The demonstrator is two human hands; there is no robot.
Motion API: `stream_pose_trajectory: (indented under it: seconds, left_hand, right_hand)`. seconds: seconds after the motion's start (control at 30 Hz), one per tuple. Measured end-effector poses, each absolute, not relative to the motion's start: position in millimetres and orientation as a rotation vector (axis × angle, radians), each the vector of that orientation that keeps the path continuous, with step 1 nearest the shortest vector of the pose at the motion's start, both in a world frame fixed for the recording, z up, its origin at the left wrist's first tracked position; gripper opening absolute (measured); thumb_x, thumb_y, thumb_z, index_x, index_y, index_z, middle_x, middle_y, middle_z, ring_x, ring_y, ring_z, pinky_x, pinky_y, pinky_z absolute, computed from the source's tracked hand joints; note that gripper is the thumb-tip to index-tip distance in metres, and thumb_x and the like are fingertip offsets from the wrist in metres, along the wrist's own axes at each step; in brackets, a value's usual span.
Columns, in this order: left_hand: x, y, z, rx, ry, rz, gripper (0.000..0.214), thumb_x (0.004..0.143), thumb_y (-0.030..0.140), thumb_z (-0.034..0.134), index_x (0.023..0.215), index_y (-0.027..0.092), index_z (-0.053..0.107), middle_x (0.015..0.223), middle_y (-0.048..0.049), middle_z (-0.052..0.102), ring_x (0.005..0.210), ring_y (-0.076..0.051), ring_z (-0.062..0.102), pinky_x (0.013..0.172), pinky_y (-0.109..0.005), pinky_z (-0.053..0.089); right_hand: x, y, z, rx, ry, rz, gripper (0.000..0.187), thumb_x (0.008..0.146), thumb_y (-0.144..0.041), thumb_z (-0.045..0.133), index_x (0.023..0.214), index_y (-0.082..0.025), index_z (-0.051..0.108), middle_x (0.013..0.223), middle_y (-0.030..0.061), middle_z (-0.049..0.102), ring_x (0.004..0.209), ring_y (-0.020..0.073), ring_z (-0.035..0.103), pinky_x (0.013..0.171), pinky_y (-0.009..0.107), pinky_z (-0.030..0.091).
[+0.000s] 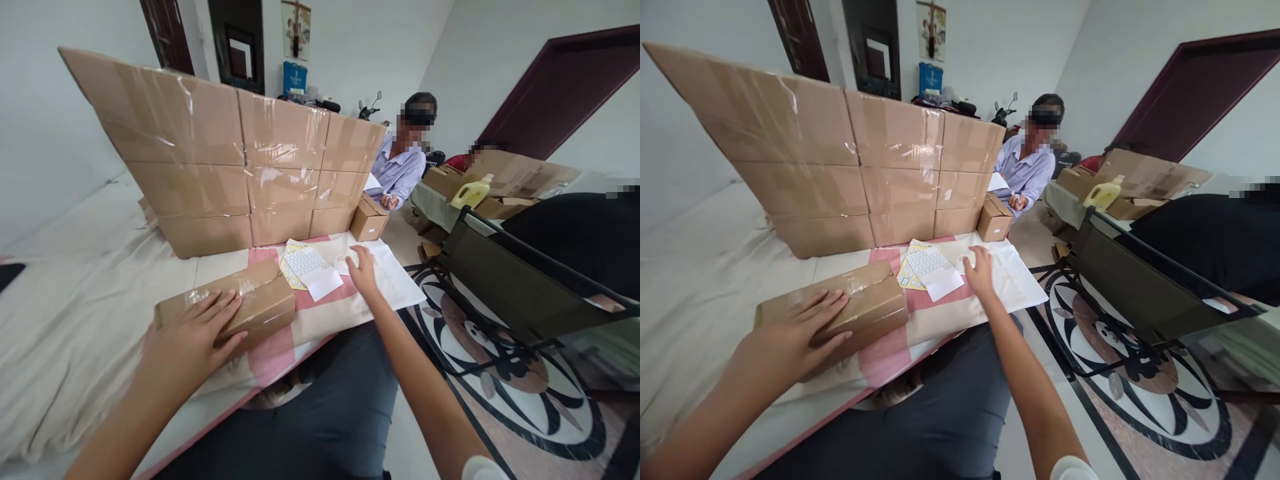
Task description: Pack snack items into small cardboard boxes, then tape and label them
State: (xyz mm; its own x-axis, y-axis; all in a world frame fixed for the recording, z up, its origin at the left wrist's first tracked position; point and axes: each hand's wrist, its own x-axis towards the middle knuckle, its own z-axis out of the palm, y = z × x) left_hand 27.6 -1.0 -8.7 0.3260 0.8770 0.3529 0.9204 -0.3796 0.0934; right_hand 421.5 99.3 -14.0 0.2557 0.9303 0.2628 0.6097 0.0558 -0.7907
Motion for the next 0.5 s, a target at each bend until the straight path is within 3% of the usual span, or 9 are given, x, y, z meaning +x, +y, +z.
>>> stream_pose_trajectory:
  seconds: [0.03,0.13,0.23,0.3,0.4,0.5]
  left_hand:
    - [26.4,1.7,-9.2,-2.474,-1.653,-0.557,0.057,0.096,0.056,0.044,0.145,0.03,0.058,0.153,-0.0017,0.056,0.141,-0.032,0.052,0.107,-0.048,0.049]
    - [20.8,8.2,-12.2,-2.521,-1.576,-0.622,0.06,0.096,0.06,0.044,0.146,0.028,0.057,0.152,-0.0008,0.056,0.141,-0.032,0.052,0.11,-0.049,0.046]
    - [17.5,10.1,-14.4,-2.544,-1.491,-0.661,0.064,0.099,0.063,0.038,0.147,0.025,0.057,0.152,-0.0017,0.057,0.141,-0.032,0.052,0.111,-0.049,0.047]
    - [17.5,9.3,-14.4,-2.546,-1.456,-0.697,0.065,0.1,0.064,0.036,0.146,0.025,0.057,0.151,-0.0026,0.057,0.141,-0.033,0.052,0.112,-0.05,0.047]
    - [18.7,7.4,-12.6,-2.542,-1.442,-0.724,0.063,0.1,0.063,0.037,0.145,0.026,0.058,0.15,-0.0026,0.058,0.141,-0.034,0.053,0.111,-0.05,0.048]
    - [19.1,6.1,-11.2,-2.53,-1.446,-0.703,0.059,0.099,0.06,0.041,0.145,0.026,0.059,0.15,-0.0024,0.058,0.139,-0.033,0.054,0.111,-0.048,0.049]
  right_hand:
    - [442.0,105.7,-11.4,-1.7,-1.463,0.457,0.043,0.089,-0.024,0.059,0.131,-0.017,0.06,0.149,0.0168,0.048,0.138,0.0306,0.044,0.113,0.047,0.039]
    - [485.0,117.5,-7.3,-1.833,-1.541,0.559,0.036,0.08,-0.014,0.068,0.116,-0.014,0.069,0.132,0.0155,0.062,0.12,0.0276,0.058,0.109,0.042,0.043]
    - [502.5,122.5,-6.0,-1.932,-1.581,0.67,0.018,0.087,-0.012,0.065,0.103,-0.014,0.072,0.119,0.01,0.069,0.108,0.0208,0.064,0.102,0.035,0.048]
    - [505.5,126.5,-4.0,-2.01,-1.574,0.737,0.013,0.095,-0.02,0.064,0.105,-0.014,0.07,0.116,0.0077,0.069,0.105,0.0194,0.065,0.097,0.037,0.053]
    - [504.7,135.2,2.0,-2.169,-1.512,0.857,0.029,0.099,-0.037,0.065,0.117,-0.014,0.066,0.116,0.0079,0.068,0.1,0.0203,0.068,0.088,0.041,0.059]
    - [502.9,141.8,10.0,-2.304,-1.421,0.976,0.035,0.1,-0.04,0.064,0.124,-0.015,0.064,0.12,0.0095,0.067,0.102,0.0209,0.068,0.088,0.041,0.06]
